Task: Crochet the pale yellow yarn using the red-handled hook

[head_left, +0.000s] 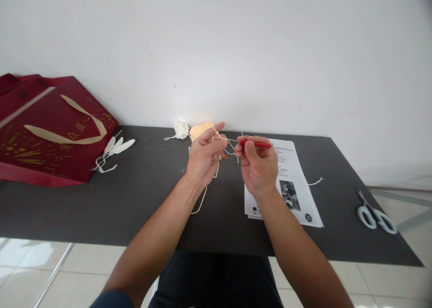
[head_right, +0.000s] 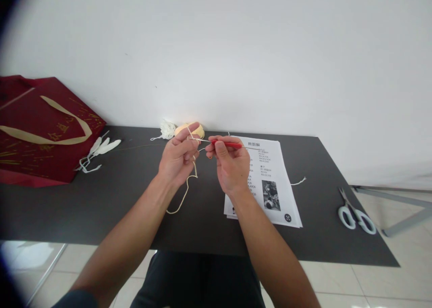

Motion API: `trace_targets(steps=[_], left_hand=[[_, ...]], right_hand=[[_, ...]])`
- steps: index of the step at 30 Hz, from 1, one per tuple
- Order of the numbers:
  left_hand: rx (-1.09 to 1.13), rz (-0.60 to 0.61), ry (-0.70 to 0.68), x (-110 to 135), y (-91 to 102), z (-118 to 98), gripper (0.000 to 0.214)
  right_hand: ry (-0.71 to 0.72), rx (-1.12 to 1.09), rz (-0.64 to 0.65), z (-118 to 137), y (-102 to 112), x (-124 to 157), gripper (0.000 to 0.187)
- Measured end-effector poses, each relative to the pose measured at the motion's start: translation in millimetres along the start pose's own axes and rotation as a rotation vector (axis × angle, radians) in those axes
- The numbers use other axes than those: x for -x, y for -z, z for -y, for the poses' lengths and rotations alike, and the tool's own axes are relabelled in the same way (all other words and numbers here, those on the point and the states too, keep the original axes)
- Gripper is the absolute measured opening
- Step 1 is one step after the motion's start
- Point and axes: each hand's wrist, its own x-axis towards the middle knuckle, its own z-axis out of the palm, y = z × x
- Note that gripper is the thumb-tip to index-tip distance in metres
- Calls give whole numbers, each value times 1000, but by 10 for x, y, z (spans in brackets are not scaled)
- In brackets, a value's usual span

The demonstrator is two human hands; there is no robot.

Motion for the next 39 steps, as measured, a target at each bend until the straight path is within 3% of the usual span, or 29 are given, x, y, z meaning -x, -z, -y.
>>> trace_targets(steps=[11,22,31,39], left_hand=[[-51,5,-29,6,-12,-2,52],[-38,104,24,-28,55,-9,48],[-32,220,140,-45,74,-46,37],[17,368,311,-54,117,-91,27]], right_hand=[[49,92,-37,26,82,-74,25],[170,125,129,48,156,-100,23],[188,163,231,87,201,-117,26],[129,155,226,109,154,-92,36]])
